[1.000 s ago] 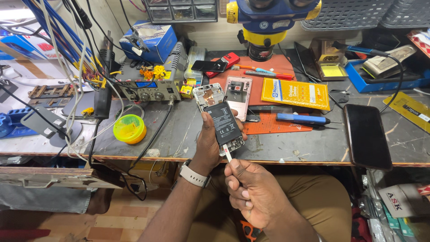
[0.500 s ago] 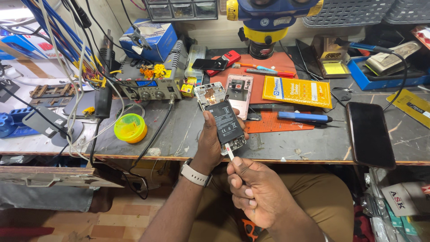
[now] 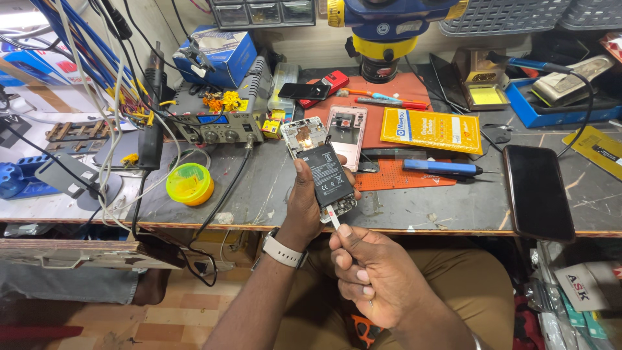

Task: The person uses a metal spudger and a blue plastic pry tool to separate the back cover and battery from a disassembled smartphone. They carefully pry along the edges and lift the battery to disconnect it from the motherboard.

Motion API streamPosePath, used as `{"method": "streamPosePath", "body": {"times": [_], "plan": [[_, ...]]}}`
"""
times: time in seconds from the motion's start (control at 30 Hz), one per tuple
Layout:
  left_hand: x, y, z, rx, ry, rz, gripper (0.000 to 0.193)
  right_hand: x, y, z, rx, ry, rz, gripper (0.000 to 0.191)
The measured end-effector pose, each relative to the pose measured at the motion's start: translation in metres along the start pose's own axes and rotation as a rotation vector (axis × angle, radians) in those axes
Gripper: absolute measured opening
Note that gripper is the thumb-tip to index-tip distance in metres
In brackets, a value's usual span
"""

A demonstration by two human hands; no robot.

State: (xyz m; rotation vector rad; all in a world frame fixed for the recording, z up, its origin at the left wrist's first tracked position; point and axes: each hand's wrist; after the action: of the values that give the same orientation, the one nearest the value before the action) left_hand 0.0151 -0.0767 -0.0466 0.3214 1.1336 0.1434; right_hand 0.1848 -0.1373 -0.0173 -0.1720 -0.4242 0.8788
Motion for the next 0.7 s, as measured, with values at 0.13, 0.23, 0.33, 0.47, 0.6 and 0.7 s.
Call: {"method": "streamPosePath", "body": {"times": [0.13,0.23,0.33,0.47,0.6,0.7], "plan": [[-0.003,-0.002,0.0,0.03,-0.023,-0.007,0.084,-0.016,0.009,-0.009,0.014,-0.137,-0.113,0.025],[-0.006,-0.003,-0.002,0.029,-0.022,-0.024,0.086,-0.029,0.019,-0.018,0.015,-0.225,-0.242,0.026],[-0.007,-0.002,-0.003,0.051,-0.092,-0.022,0.086,-0.036,0.035,-0.025,-0.046,-0.287,-0.346,0.024],[-0.006,0.002,-0.004,0.061,-0.151,0.0,0.084,-0.037,0.047,-0.034,-0.02,-0.275,-0.351,0.024],[-0.005,0.001,-0.004,0.025,-0.063,0.009,0.085,-0.034,0.053,-0.036,-0.021,-0.292,-0.37,0.024],[-0.005,-0.002,-0.003,0.009,0.009,0.001,0.086,-0.029,0.049,-0.035,0.025,-0.264,-0.324,0.023]]}}
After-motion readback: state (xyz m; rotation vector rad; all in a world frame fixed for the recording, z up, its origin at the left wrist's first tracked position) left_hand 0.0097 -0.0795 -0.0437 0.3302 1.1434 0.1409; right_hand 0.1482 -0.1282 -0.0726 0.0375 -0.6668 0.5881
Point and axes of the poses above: each hand's wrist, its own y-axis towards the middle knuckle, its own z-axis out of the palm, x = y × z, and after that the axes turned 12 degrees about y, right-handed
